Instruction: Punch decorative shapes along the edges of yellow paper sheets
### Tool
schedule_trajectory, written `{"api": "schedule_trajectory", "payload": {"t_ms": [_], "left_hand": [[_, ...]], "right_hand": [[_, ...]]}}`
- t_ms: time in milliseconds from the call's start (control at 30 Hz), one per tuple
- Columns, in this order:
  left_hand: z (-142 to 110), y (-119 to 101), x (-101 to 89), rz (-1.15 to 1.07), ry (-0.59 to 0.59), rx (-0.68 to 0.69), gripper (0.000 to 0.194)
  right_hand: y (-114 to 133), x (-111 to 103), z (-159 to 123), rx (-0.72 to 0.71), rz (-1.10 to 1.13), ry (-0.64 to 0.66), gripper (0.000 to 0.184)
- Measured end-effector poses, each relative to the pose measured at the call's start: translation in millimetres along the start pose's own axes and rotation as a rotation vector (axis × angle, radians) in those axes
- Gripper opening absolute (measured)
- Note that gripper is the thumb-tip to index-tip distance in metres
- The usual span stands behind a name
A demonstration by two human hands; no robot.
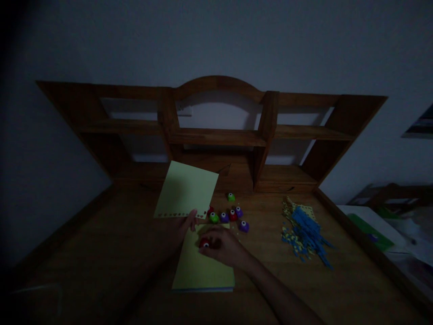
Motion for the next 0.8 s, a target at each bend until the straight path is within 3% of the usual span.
{"api": "schedule_trajectory", "payload": {"t_ms": [133, 233, 300, 367, 433, 500, 567, 800], "left_hand": [[5, 9, 4.8, -0.050, 0.013, -0.011, 0.052], [5, 9, 3.7, -0.070, 0.045, -0.044, 0.051], [4, 5, 2.0, -0.072, 0.047, -0.053, 0.050], [4, 1, 1.8, -0.074, 0.046, -0.056, 0.049], [5, 1, 3.7, -0.067, 0.036, -0.072, 0.050], [7, 4, 7.1, -0.053, 0.036, -0.093, 0.050], [9, 10, 10.3, -0.039, 0.041, -0.100, 0.050], [10, 14, 10.3, -0.005, 0.052, -0.074, 0.051]], "right_hand": [[5, -12, 3, -0.008, -0.088, -0.145, 0.026], [15, -46, 0, -0.018, -0.208, -0.318, 0.024], [15, -75, -5, 0.071, -0.346, -0.377, 0.024], [9, -100, -12, 0.189, -0.511, -0.355, 0.017], [-4, -116, -19, 0.295, -0.607, -0.250, 0.019], [-19, -119, -25, 0.345, -0.614, -0.117, 0.032], [-29, -116, -29, 0.372, -0.618, -0.070, 0.040], [-14, -98, -29, 0.300, -0.508, -0.178, 0.026]]}}
Point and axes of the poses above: each hand's wrist, its own z-axis towards the middle knuckle, its own x-axis out of the palm, y = z × x, the point moved 3 cm from there along z, towards the middle knuckle, and after that the axes turned 5 degrees about z, right-handed, at the moved point
